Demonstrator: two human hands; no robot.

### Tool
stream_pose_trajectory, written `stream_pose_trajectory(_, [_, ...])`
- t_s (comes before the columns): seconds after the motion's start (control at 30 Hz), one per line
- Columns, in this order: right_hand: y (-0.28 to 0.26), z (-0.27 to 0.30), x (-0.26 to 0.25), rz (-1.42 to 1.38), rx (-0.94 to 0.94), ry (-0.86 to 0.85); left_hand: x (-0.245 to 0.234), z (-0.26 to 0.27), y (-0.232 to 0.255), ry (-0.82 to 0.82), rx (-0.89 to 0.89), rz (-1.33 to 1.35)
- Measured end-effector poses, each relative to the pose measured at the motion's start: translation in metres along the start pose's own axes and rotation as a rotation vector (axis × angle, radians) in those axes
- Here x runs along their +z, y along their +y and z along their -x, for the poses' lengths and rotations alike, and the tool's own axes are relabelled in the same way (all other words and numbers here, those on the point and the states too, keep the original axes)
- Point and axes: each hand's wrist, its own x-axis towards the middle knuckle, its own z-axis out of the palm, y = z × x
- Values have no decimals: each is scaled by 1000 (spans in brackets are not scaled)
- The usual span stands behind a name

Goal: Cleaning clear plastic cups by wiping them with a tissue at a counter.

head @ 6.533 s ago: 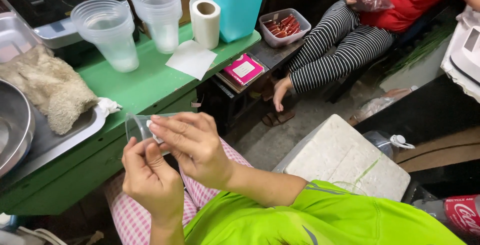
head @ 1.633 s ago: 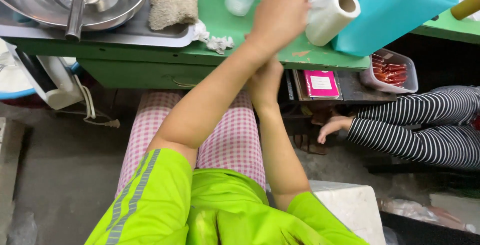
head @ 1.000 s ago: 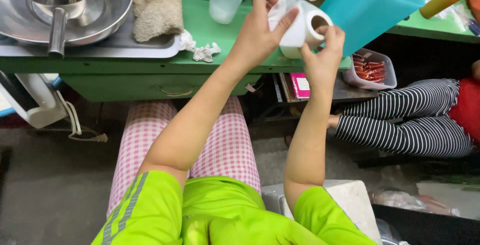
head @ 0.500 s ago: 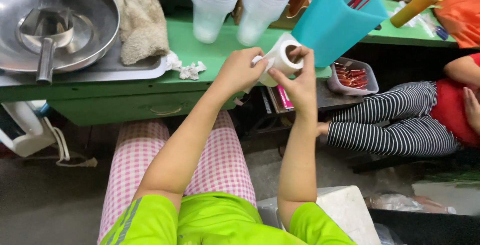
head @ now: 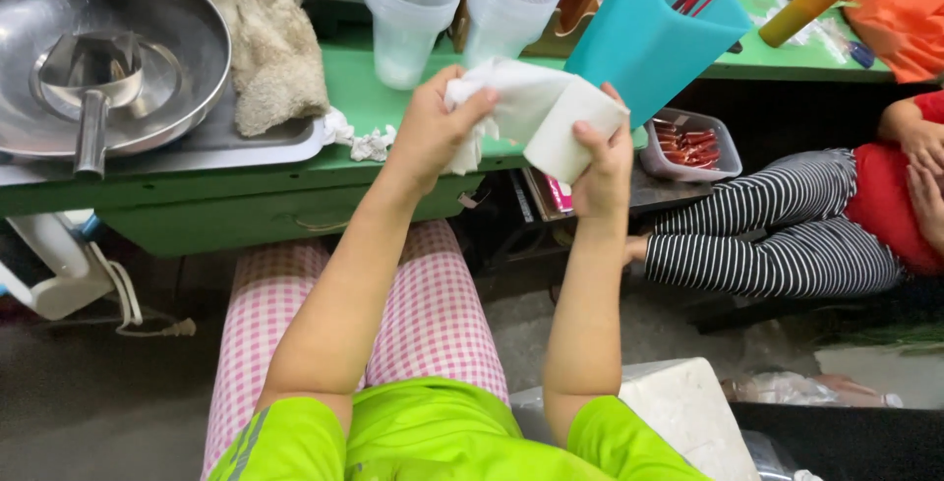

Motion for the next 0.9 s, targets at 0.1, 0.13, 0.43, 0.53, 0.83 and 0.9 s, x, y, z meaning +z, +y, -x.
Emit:
stream_pose_trajectory(0.1, [-30,9,9,-215,141,5,-7,0,3,71,31,55])
stream_pose_trajectory(0.13, [-39,11,10,-301,209,-106,-9,-2,5,72,18,48])
stream_pose_trajectory(0.43, [-56,25,8,-545,350,-171,-6,5,30,137,84,-114])
stream_pose_trajectory(0.53, [-63,29,8,-530,295,-229,-3,9,29,105,89,-171])
stream_pose_trajectory(0.83, [-96,44,22,-98,125,-207,8,12,3,242,474,-665])
stream_pose_trajectory(0.9, [-100,47,22,-62,109,-182,10,14,2,274,498,-772])
